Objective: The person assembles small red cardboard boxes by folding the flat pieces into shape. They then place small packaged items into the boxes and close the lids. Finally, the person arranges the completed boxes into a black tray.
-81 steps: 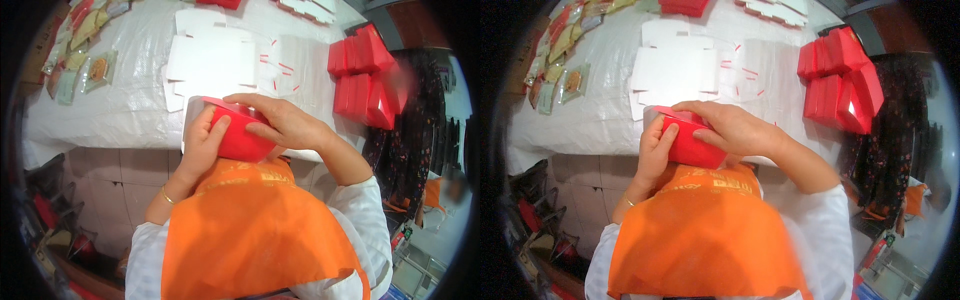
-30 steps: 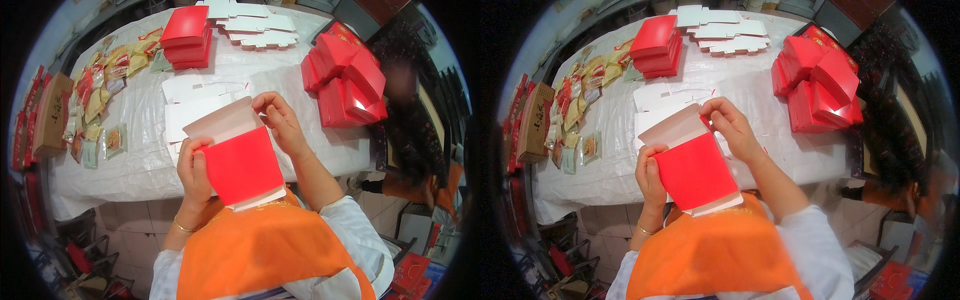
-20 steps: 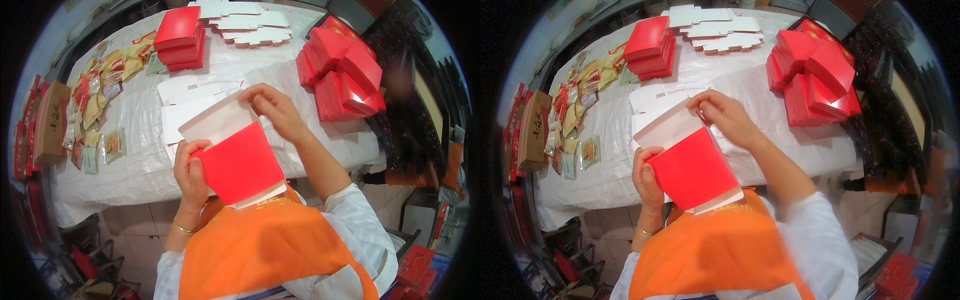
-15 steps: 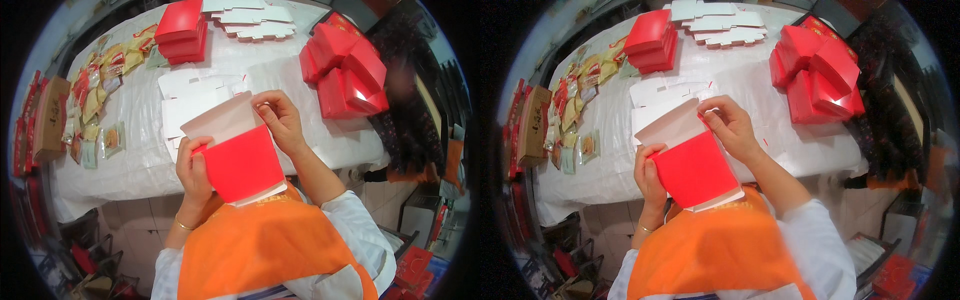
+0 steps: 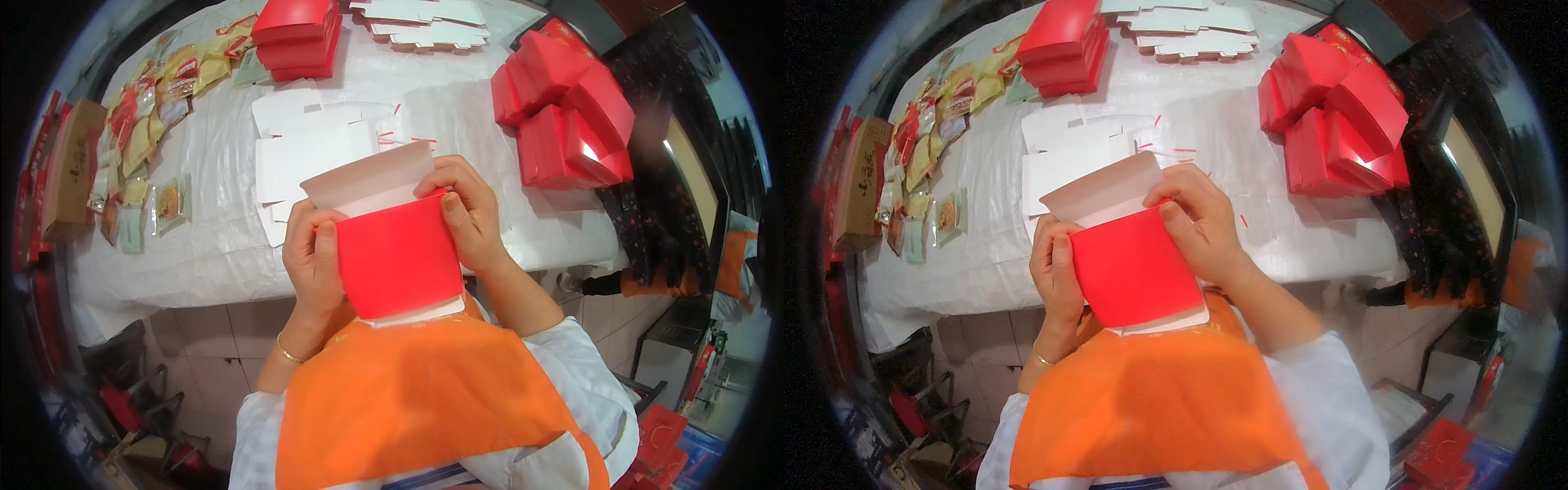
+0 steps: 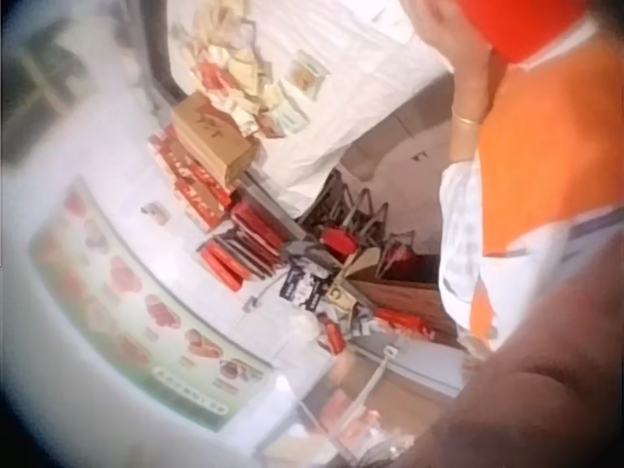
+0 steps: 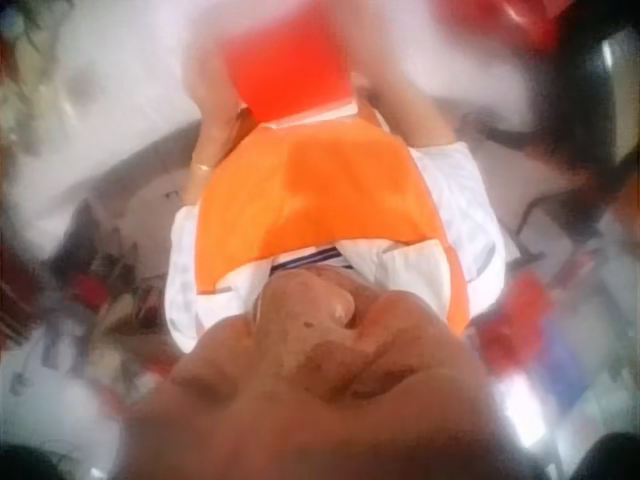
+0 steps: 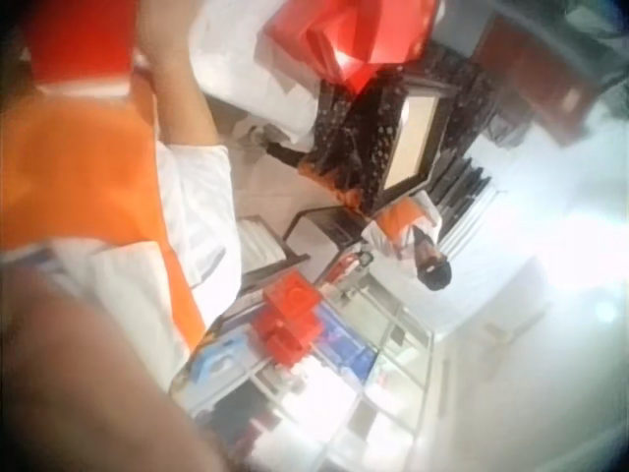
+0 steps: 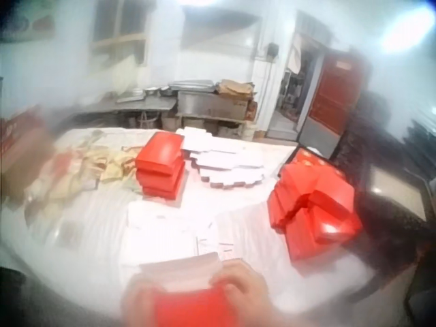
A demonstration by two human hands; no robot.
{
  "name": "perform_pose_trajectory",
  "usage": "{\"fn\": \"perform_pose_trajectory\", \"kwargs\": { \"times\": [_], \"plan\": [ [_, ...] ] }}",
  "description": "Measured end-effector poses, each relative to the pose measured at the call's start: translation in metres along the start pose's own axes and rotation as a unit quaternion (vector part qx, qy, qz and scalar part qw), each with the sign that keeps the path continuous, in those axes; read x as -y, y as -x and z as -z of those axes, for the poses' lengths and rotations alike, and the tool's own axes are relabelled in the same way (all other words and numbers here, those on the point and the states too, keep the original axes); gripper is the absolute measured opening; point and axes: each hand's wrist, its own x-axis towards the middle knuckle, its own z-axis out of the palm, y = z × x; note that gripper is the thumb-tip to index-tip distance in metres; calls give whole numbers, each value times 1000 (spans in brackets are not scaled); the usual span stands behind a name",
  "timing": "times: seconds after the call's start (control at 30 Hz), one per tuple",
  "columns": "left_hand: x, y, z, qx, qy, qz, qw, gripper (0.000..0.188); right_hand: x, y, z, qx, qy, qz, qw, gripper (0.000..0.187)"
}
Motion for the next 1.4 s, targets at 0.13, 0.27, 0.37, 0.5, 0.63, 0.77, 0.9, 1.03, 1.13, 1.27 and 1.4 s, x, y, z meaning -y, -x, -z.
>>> {"fn": "perform_pose_trajectory", "kwargs": {
  "times": [0.13, 0.27, 0.37, 0.5, 0.63, 0.77, 0.9, 1.03, 1.13, 1.27, 1.4],
  "plan": [
    [-3, 3, 1, -16, 16, -2, 1000, 31, -12, 8, 2, 5, 59, -19, 998, 15],
    [-6, 4, 4, -20, 10, -4, 1000, 26, -1, 12, -7, -54, -59, -121, 989, 8],
    [-18, 0, -6, -64, 93, 55, 992, 21, 3, 8, -13, -87, -152, -161, 971, 12],
    [-16, 0, 3, -22, 87, 86, 992, 22, -6, 7, 0, 29, 24, -101, 994, 17],
    [-13, -6, 17, 66, -19, 48, 997, 30, 3, 10, 2, 88, 53, -77, 992, 25],
    [-12, -7, 18, 82, -10, -9, 997, 32, 6, 7, 4, 95, 71, -40, 992, 35],
    [-23, -16, 25, 112, -35, -37, 992, 28, 15, 5, 10, 88, 68, -56, 992, 32],
    [-42, -26, 32, 147, -18, 39, 988, 22, 33, 3, 12, 80, 45, -137, 986, 26],
    [-49, -29, 35, 166, -21, 58, 984, 20, 36, 4, 12, 87, 39, -141, 985, 25],
    [-39, -28, 35, 180, -5, 43, 983, 20, 30, 10, 10, 105, -14, -129, 986, 28],
    [-33, -19, 33, 205, 12, 78, 976, 20, 20, 22, 7, 138, -65, -147, 977, 31]
  ]
}}
